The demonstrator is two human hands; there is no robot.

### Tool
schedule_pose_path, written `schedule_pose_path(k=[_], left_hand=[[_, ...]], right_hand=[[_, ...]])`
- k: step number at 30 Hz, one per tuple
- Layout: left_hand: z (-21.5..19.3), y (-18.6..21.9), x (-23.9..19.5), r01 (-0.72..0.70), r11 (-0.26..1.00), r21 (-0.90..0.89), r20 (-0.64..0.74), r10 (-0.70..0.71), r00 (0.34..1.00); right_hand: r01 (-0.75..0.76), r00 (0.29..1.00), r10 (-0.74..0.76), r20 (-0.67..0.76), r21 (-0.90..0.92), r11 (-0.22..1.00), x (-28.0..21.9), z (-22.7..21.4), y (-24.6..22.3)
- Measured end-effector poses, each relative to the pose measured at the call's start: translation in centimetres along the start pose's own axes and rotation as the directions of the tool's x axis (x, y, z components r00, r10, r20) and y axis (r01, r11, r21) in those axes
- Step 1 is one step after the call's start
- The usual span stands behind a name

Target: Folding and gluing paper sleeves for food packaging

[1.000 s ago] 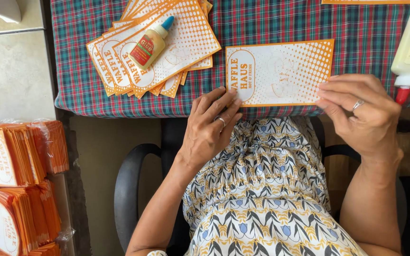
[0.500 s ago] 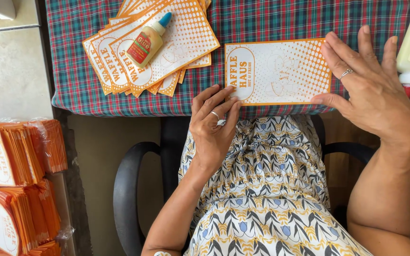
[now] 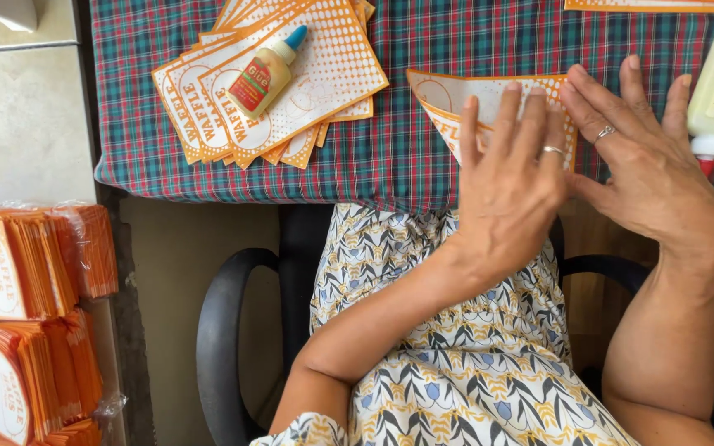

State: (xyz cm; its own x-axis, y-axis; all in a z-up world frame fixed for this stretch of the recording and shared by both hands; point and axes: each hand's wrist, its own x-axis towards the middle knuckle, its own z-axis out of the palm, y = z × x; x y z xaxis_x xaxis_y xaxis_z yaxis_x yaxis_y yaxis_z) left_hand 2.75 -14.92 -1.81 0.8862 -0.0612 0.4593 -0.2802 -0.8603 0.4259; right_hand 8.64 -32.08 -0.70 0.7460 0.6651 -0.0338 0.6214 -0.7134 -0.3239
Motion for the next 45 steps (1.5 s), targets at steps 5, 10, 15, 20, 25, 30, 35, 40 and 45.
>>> schedule_pose_path(k=[5,10,15,20,25,30,35,40,45], left_hand=[[1.3,1.4,1.2,-0.049,0.990,0.135,-0.046,0.056,0.997],[4.3,1.0,0.7,0.138,0.942,0.305,0.061,-0.164,0.985],[2.4,1.0,1.3,0.130,0.811,0.571,0.191,-0.285,0.939],[2.1,1.6,2.2,0.064,0.754,0.654,0.217,-0.268,0.939],[4.4,0.3,1.7,-0.027,0.872,0.490,0.325,-0.154,0.933],[-0.9,-4.3,0.9,-0.033,0.869,0.493,0.423,-0.206,0.882],[-2.9,-7.2,-0.8,0.064,0.861,0.504,0.350,-0.272,0.896],[-3.1,-7.7,-1.1,0.105,0.937,0.333,0.262,-0.198,0.945],[-2.8,-8.2,-1.5,0.043,0.935,0.351,0.267,-0.144,0.953]], right_hand=[[0.009,1.000,-0.009,-0.029,0.013,1.000,-0.2,0.7,0.4],[-0.009,1.000,0.010,-0.011,0.024,1.000,-0.1,0.5,0.4],[-0.019,1.000,0.020,-0.012,0.029,0.999,0.1,0.6,0.3],[-0.003,0.999,0.005,-0.034,0.053,0.999,0.0,0.6,0.2],[0.006,1.000,-0.005,-0.027,0.022,1.000,0.0,0.4,0.1],[-0.030,1.000,0.030,-0.008,-0.012,0.999,0.3,0.2,-0.1],[-0.086,0.996,0.086,0.027,0.025,0.996,0.5,0.1,-0.3],[-0.109,0.993,0.105,0.058,0.071,0.991,0.5,0.2,0.0],[-0.129,0.991,0.117,0.070,0.183,0.975,0.2,0.1,0.3]])
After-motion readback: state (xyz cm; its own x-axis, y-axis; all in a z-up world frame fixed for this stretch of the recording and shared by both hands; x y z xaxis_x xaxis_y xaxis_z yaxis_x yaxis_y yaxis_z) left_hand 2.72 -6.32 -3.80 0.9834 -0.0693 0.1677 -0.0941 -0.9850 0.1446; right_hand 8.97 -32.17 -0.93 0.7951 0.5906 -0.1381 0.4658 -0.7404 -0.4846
